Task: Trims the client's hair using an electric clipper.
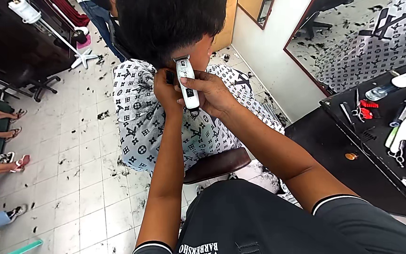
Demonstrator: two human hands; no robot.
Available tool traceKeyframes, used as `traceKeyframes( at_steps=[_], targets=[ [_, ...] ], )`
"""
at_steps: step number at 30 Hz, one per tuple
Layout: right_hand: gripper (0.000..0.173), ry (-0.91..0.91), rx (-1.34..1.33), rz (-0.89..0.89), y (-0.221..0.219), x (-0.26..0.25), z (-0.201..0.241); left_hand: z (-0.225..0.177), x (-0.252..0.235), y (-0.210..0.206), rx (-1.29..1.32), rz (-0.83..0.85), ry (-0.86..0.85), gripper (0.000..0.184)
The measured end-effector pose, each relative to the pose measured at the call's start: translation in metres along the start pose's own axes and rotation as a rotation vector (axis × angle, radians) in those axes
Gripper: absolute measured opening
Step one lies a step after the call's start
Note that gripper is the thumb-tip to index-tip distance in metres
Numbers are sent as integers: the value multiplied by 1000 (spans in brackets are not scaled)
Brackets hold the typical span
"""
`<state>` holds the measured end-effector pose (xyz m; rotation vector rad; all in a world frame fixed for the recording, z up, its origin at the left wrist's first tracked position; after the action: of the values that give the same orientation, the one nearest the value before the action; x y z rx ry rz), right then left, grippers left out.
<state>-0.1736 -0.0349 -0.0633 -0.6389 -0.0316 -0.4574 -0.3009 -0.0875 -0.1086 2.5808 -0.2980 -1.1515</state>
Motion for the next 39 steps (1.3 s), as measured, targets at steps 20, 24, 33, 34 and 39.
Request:
traceKeyframes(
  at_steps=[20, 24, 33, 34, 39],
  targets=[
    [28, 14, -146, 115, 11, 0, -3, 2, 2, 0, 19, -7, -20, 13],
    [31, 126, -85, 108, 30, 5, -2, -5, 3, 15, 156, 13, -69, 33],
    [40, 80, 194, 20, 49, 1, 4, -29, -10, 23, 134, -18, -387, 24],
    [42, 102, 203, 32, 48, 1, 4, -28, -10, 22, 129, -21, -384, 22],
    [40, 90, 150, 47, 39, 1, 5, -18, -8, 23, 138, -43, -351, 18]
  ],
)
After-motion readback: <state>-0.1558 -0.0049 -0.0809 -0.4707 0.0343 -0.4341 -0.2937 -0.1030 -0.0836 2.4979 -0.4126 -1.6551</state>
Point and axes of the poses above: each hand's wrist, its own x-axis away from the middle knuckle, its own y-axis out of the back of the hand, z = x × y, the point moved 2 cm from there along -x, towards the middle knuckle, and after that the axes turned 8 degrees about -y, right-handed, at the moved point
